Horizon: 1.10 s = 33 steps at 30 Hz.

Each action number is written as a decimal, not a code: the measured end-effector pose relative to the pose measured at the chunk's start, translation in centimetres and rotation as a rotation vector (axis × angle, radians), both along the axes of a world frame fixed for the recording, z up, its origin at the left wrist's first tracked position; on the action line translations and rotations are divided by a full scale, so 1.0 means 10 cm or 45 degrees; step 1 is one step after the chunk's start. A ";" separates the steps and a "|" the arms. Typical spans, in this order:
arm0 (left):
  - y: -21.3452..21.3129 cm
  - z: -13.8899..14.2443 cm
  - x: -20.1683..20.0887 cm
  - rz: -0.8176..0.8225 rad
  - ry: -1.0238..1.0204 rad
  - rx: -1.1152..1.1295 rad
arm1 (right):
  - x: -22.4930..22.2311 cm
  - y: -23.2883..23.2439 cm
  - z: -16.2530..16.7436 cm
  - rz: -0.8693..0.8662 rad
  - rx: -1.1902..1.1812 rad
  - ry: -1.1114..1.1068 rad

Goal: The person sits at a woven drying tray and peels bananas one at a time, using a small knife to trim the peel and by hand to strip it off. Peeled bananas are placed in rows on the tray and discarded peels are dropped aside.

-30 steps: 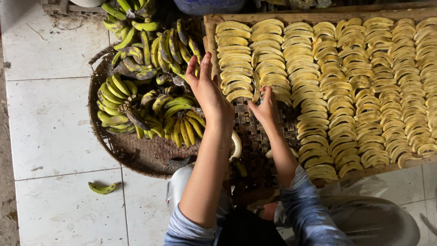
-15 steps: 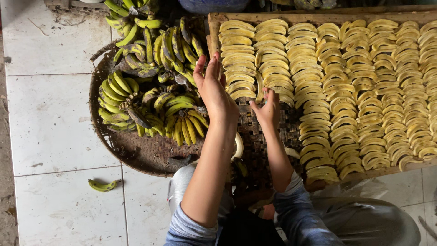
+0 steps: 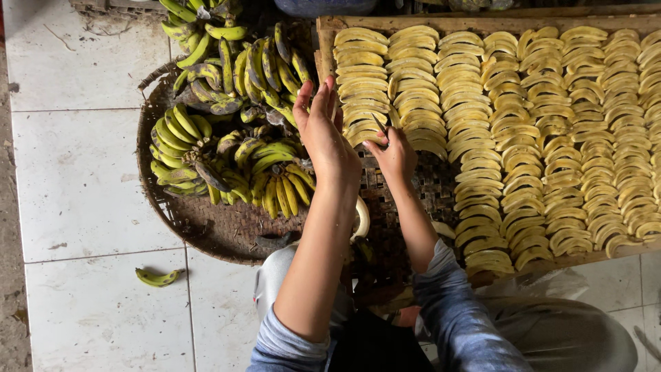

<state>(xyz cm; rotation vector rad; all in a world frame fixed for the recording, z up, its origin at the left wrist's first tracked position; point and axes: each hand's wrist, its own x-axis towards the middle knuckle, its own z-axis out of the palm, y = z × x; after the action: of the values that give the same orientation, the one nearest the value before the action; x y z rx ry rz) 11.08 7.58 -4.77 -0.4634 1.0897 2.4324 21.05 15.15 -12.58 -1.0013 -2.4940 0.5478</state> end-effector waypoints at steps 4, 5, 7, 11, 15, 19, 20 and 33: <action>0.01 0.00 -0.04 0.016 0.025 -0.025 | 0.17 -0.08 0.04 0.103 -0.194 0.079; 0.01 0.01 -0.05 0.025 0.030 -0.029 | 0.26 -0.14 0.06 0.132 -0.368 -0.074; 0.04 0.03 -0.06 0.017 0.026 0.031 | 0.46 -0.30 0.08 0.194 -0.679 -0.362; 0.04 0.03 0.11 -0.062 0.130 0.087 | 0.77 -0.71 0.06 0.282 -0.631 -0.797; 0.06 0.03 0.50 -0.194 0.354 0.033 | 0.88 -0.75 0.10 0.235 -0.504 -0.381; -0.02 0.07 1.00 -0.273 0.770 -0.300 | 1.19 -0.35 0.34 -0.001 -0.814 -0.380; -0.10 0.07 1.17 -0.319 0.881 -0.487 | 1.32 -0.25 0.42 0.015 -0.857 -0.339; -0.34 -0.13 2.71 -0.398 0.225 0.176 | 2.94 -0.56 1.18 -0.028 -1.212 -0.094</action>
<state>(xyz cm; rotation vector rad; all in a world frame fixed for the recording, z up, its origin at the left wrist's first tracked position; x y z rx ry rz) 38.19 4.21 -6.11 -0.0288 0.9716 2.2795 50.44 9.57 -0.83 -1.3507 -2.2406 1.8020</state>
